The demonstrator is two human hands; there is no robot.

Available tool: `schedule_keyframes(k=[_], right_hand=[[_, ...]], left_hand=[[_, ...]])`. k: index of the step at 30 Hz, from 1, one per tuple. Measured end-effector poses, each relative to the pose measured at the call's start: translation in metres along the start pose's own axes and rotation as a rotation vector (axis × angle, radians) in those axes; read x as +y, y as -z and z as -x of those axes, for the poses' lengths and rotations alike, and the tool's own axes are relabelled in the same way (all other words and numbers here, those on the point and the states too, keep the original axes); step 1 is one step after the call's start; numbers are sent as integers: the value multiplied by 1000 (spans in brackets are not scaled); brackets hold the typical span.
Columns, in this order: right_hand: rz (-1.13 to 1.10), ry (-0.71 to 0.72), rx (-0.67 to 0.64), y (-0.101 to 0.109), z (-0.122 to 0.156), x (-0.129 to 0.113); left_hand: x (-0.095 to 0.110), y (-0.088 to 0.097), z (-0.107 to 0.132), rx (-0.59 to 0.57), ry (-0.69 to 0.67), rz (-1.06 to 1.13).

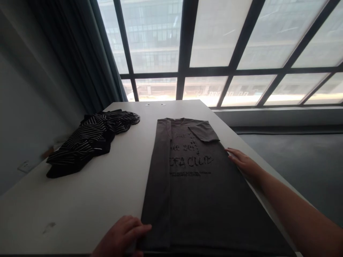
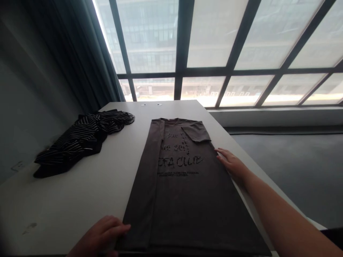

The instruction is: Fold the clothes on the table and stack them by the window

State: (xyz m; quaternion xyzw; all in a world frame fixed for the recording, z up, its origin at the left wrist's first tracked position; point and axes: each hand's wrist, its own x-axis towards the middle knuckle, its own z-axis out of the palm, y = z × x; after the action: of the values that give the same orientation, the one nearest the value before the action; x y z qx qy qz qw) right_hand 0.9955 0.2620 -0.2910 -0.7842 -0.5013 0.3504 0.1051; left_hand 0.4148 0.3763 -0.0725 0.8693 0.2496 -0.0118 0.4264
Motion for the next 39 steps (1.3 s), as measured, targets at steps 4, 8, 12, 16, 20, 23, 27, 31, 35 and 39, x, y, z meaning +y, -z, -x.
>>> schedule_keyframes(k=[4, 8, 12, 16, 20, 23, 27, 31, 35, 39], right_hand=[[51, 19, -9, -4, -14, -11], [68, 48, 5, -6, -15, -14], [52, 53, -5, -5, -11, -9], [52, 48, 16, -5, -9, -6], [71, 37, 7, 1, -6, -11], [69, 27, -5, 5, -3, -15], [55, 9, 9, 8, 1, -17], [70, -34, -33, 13, 3, -22], [85, -62, -33, 15, 4, -26], [76, -62, -21, 14, 6, -24]], left_hand=[[-63, 11, -39, 39, 181, 19], [-147, 23, -122, 82, 306, -96], [-221, 23, -224, 182, 482, -177], [-281, 13, -313, 226, 575, -191], [-332, 8, -376, 243, 610, -175], [-360, 9, -409, 246, 591, -169], [-386, 8, -439, 217, 531, -185], [-401, 8, -456, 148, 519, -199], [-408, 8, -463, 145, 556, -270], [-406, 9, -464, 198, 615, -310]])
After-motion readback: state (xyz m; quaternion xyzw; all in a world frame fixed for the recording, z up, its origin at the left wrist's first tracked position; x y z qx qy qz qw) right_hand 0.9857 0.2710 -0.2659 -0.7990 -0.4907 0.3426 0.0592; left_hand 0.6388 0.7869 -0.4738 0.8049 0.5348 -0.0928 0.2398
